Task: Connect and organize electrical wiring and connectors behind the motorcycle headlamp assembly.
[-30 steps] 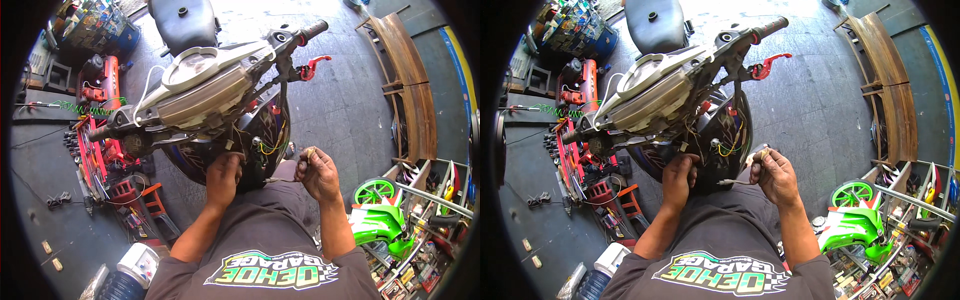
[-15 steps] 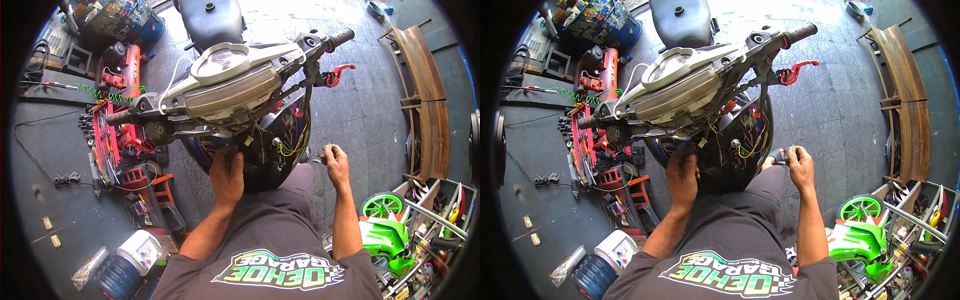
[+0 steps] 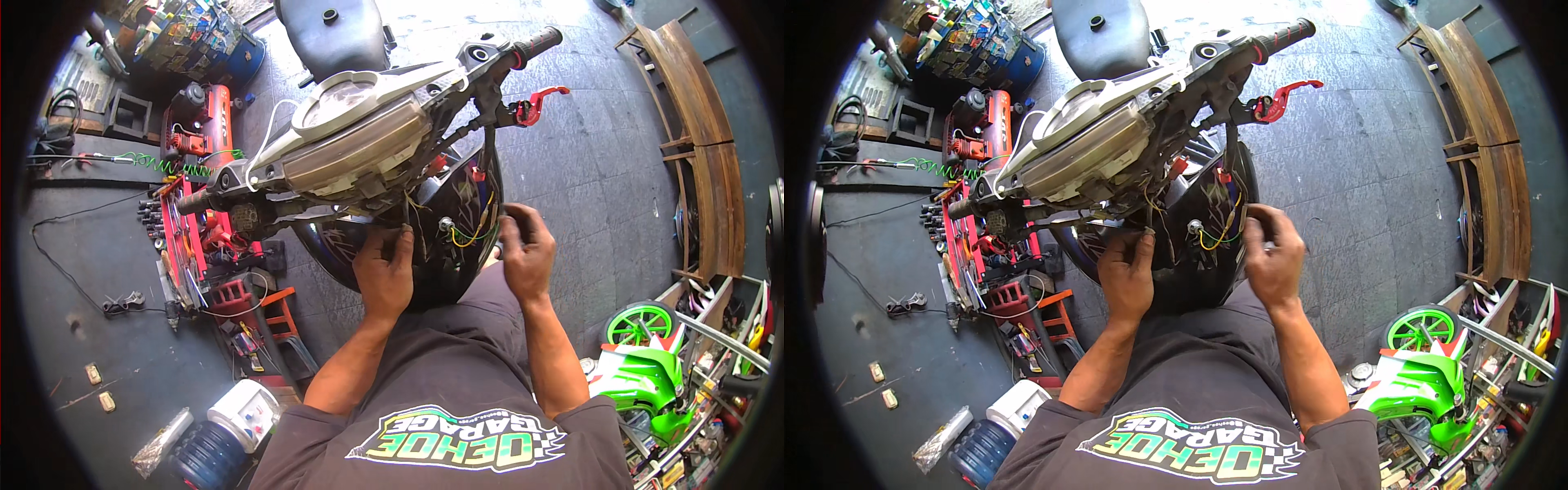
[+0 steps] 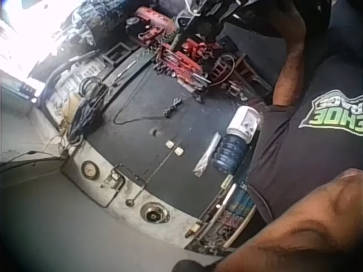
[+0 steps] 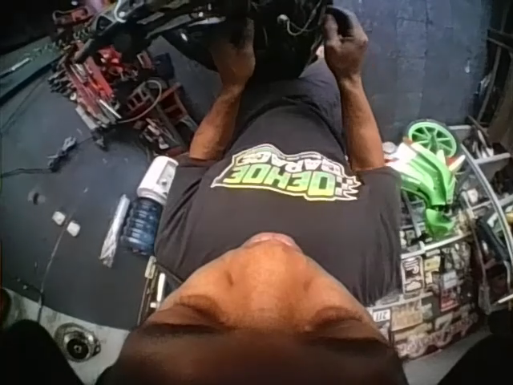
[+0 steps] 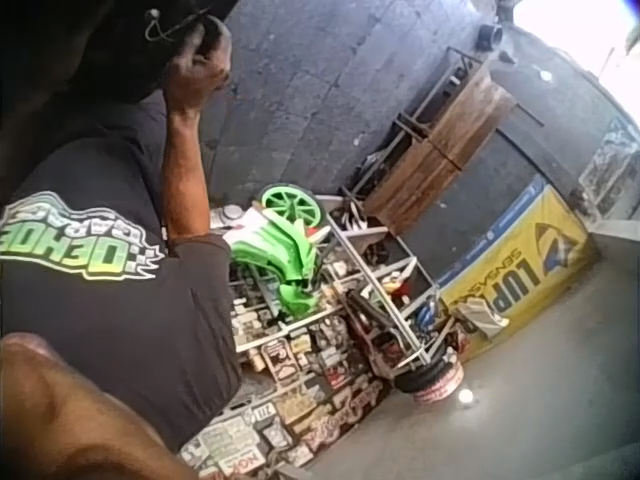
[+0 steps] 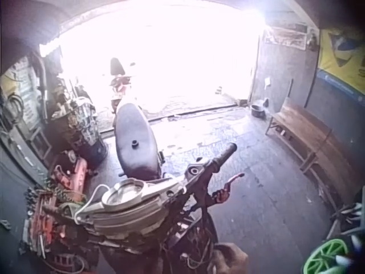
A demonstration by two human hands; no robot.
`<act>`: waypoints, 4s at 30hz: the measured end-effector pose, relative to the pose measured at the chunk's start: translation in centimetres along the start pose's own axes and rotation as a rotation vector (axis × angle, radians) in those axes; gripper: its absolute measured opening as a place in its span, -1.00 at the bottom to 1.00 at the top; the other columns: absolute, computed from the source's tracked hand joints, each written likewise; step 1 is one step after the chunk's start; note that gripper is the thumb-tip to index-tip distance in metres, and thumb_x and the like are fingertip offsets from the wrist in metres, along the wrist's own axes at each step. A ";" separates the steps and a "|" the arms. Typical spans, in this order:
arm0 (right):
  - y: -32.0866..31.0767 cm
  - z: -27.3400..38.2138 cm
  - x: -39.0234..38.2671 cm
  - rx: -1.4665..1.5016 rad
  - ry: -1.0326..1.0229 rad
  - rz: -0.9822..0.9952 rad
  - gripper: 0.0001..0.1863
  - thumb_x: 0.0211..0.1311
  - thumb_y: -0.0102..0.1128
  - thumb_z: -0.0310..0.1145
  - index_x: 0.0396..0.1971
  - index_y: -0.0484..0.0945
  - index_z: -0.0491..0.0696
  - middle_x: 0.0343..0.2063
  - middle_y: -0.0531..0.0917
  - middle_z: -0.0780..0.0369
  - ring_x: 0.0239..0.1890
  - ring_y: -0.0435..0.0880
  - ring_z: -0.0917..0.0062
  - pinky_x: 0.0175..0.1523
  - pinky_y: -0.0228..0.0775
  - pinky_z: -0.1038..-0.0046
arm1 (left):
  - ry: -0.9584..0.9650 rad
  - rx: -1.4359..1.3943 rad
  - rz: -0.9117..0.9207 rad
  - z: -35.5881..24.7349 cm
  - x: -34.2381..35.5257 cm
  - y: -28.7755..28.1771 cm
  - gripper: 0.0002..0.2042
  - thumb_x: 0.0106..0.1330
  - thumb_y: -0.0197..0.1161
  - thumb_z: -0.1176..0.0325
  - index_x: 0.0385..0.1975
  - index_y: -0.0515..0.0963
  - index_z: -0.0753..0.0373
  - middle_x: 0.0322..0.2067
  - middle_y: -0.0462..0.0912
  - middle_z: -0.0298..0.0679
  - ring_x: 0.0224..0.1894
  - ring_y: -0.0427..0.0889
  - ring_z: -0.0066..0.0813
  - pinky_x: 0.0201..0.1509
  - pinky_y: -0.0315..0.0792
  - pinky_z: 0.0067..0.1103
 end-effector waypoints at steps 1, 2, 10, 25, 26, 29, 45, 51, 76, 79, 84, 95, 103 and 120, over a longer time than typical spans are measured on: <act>1.3 1.3 0.2 0.094 0.072 0.087 -0.77 0.32 0.20 -0.45 -0.10 0.61 -0.23 -0.28 0.72 0.10 -0.24 0.73 0.43 -0.15 0.55 0.43 | 0.042 0.055 -0.011 -0.3 -0.2 0.1 -0.80 0.37 0.33 0.30 -0.32 0.61 0.34 -0.48 0.68 -0.23 -0.46 0.57 -0.56 -0.30 0.44 -0.56; 2.8 2.4 0.5 0.188 0.143 0.172 -0.76 0.33 0.19 -0.44 -0.08 0.59 -0.24 -0.29 0.72 0.11 -0.25 0.73 0.46 -0.17 0.55 0.46 | 0.086 0.110 -0.021 -0.6 -0.4 0.2 -0.79 0.37 0.32 0.29 -0.33 0.61 0.34 -0.48 0.68 -0.21 -0.45 0.58 -0.53 -0.30 0.45 -0.54; 10.4 3.2 4.4 0.446 0.256 0.316 -0.59 0.27 0.25 -0.46 0.08 0.45 -0.28 -0.16 0.67 0.10 -0.36 0.69 0.57 -0.24 0.55 0.52 | 0.051 0.120 -0.020 0.4 -0.2 0.2 -0.82 0.35 0.30 0.34 -0.34 0.61 0.36 -0.48 0.69 -0.16 -0.44 0.61 -0.45 -0.28 0.46 -0.51; 8.6 3.8 0.3 0.375 -0.106 0.260 -0.80 0.12 0.36 -0.57 -0.26 0.55 -0.18 -0.39 0.67 0.19 -0.32 0.66 0.57 -0.21 0.50 0.48 | 0.508 0.434 -0.192 -5.1 1.4 -0.1 -0.52 0.16 0.39 0.47 0.09 0.44 0.41 -0.02 0.50 -0.01 -0.07 0.57 -0.08 0.09 0.42 -0.31; 8.7 3.6 0.1 0.381 -0.104 0.250 -0.80 0.12 0.36 -0.57 -0.26 0.55 -0.18 -0.39 0.67 0.19 -0.32 0.66 0.57 -0.21 0.50 0.48 | 0.475 0.441 -0.169 -5.0 1.9 -0.1 -0.55 0.18 0.38 0.47 0.08 0.46 0.40 -0.03 0.52 -0.01 -0.06 0.57 -0.09 0.07 0.42 -0.32; 8.7 4.2 -0.5 0.388 -0.121 0.254 -0.81 0.08 0.27 -0.62 -0.28 0.53 -0.19 -0.33 0.63 0.03 -0.27 0.67 0.10 -0.20 0.50 0.25 | 0.410 0.410 -0.164 -4.5 2.8 -0.8 -0.66 0.21 0.35 0.45 -0.04 0.51 0.39 -0.15 0.57 -0.07 -0.12 0.58 -0.20 0.00 0.43 -0.38; 8.0 5.9 -0.6 0.218 -0.267 0.399 -0.74 0.14 0.23 -0.57 -0.13 0.57 -0.19 -0.23 0.66 0.03 -0.20 0.71 0.24 -0.06 0.53 0.30 | 0.620 0.716 0.052 -4.8 1.0 1.2 -0.60 0.10 0.38 0.45 -0.02 0.55 0.22 -0.18 0.57 -0.12 -0.03 0.48 -0.06 0.11 0.33 -0.21; 2.0 3.7 3.7 0.213 -0.052 -0.075 -0.74 0.16 0.21 -0.54 -0.12 0.54 -0.22 -0.24 0.62 -0.02 -0.17 0.64 0.09 0.00 0.48 0.22 | 0.620 0.650 -0.025 -5.4 1.4 1.2 -0.72 0.08 0.42 0.50 -0.18 0.59 0.25 -0.29 0.62 -0.22 -0.18 0.55 -0.24 0.03 0.40 -0.36; 10.3 3.3 6.5 0.029 -0.279 0.141 -0.33 -0.06 0.53 -0.22 0.04 0.41 -0.10 -0.17 0.59 0.05 -0.15 0.66 0.03 -0.14 0.53 0.14 | 0.341 0.120 -0.122 -1.4 2.2 -1.4 -0.78 0.22 0.32 0.55 -0.16 0.49 0.32 -0.26 0.61 -0.24 -0.23 0.57 -0.51 -0.08 0.45 -0.58; 10.9 3.5 6.4 0.130 -0.261 0.172 -0.39 -0.03 0.50 -0.30 0.03 0.43 -0.10 -0.17 0.62 0.03 -0.16 0.68 0.04 -0.16 0.55 0.17 | 0.352 0.127 -0.129 -1.0 2.2 -1.7 -0.76 0.21 0.33 0.55 -0.15 0.49 0.32 -0.28 0.61 -0.25 -0.25 0.57 -0.51 -0.10 0.46 -0.58; 11.2 3.3 6.1 0.308 -0.200 0.171 -0.54 0.00 0.41 -0.48 -0.03 0.53 -0.10 -0.17 0.67 0.01 -0.11 0.71 0.08 -0.11 0.57 0.26 | 0.343 0.120 -0.103 -1.1 2.3 -1.6 -0.77 0.20 0.33 0.56 -0.16 0.50 0.32 -0.29 0.61 -0.25 -0.27 0.57 -0.53 -0.13 0.46 -0.59; 11.0 4.0 6.2 0.269 -0.350 0.137 -0.60 0.04 0.37 -0.39 -0.07 0.56 -0.08 -0.12 0.63 0.03 -0.25 0.69 0.01 -0.25 0.57 0.13 | 0.369 0.151 -0.087 -1.7 2.7 -1.8 -0.79 0.16 0.34 0.52 -0.22 0.51 0.31 -0.32 0.60 -0.26 -0.30 0.56 -0.51 -0.15 0.46 -0.57; 10.9 3.7 6.2 0.215 -0.261 0.236 -0.61 -0.06 0.38 -0.51 -0.13 0.63 -0.03 -0.04 0.62 0.06 -0.18 0.71 0.04 -0.17 0.61 0.23 | 0.529 0.516 -0.082 -5.3 1.7 0.0 -0.73 0.12 0.35 0.43 -0.19 0.52 0.33 -0.24 0.56 -0.09 -0.20 0.57 -0.12 -0.03 0.45 -0.36; 6.2 1.4 3.8 0.908 0.339 0.476 -0.66 0.32 0.31 -0.35 -0.02 0.55 -0.24 -0.21 0.70 0.17 -0.21 0.66 0.58 -0.09 0.50 0.48 | 0.333 0.395 -0.213 -4.8 2.1 -0.3 -0.66 0.33 0.26 0.37 0.04 0.49 0.38 -0.12 0.60 -0.09 -0.04 0.58 -0.25 0.18 0.39 -0.39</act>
Point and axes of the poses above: each hand's wrist, its own x-axis towards the middle knuckle, its own y-axis out of the palm, z = x × y, the point moved 7 cm from there along x, towards the middle knuckle
